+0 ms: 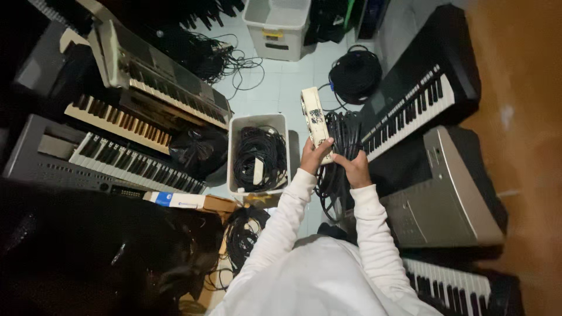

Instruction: The person organizes coils of black cables and power strips by hand, placing them into a white plastic bin on the floor in a room with musical instruments.

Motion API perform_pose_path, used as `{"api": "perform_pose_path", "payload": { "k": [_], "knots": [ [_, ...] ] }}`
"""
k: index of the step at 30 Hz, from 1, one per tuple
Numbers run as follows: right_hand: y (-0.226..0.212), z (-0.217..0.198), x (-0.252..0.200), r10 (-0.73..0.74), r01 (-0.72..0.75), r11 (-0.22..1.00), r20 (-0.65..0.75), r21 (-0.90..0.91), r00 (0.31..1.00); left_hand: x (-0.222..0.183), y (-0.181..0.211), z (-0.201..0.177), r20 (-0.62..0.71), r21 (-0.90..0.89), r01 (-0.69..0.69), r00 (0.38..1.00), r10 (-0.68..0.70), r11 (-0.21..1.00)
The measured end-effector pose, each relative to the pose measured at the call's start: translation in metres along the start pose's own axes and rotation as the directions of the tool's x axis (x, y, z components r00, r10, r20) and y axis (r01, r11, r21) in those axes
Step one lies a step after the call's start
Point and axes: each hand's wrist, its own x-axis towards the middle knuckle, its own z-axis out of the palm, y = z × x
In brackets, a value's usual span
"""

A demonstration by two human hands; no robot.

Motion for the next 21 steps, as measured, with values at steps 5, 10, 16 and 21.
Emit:
{"api": "perform_pose_path", "payload": {
  "k": [5,10,16,21],
  "knots": [
    [-0.003,-0.011,0.068,-0.014,0.008,0.993,-0.05,-0.117,0.999,0.06,0.008,0.013,-0.043,0.054,-0.047,0.998,0.049,0.997],
    [-0.006,-0.018,0.124,0.009,-0.008,0.989,0.007,-0.145,1.0,0.106,0.015,0.021,-0.062,-0.005,-0.08,0.995,0.08,0.997],
    [-0.01,-0.008,0.178,0.036,-0.03,0.998,0.143,-0.047,0.989,0.151,0.021,0.012,-0.127,-0.029,-0.095,0.988,0.091,0.995],
    [0.008,0.002,0.223,0.047,-0.032,0.997,0.202,-0.074,0.978,0.186,0.03,-0.002,-0.176,0.047,-0.101,0.978,0.108,0.994]
  ]
}}
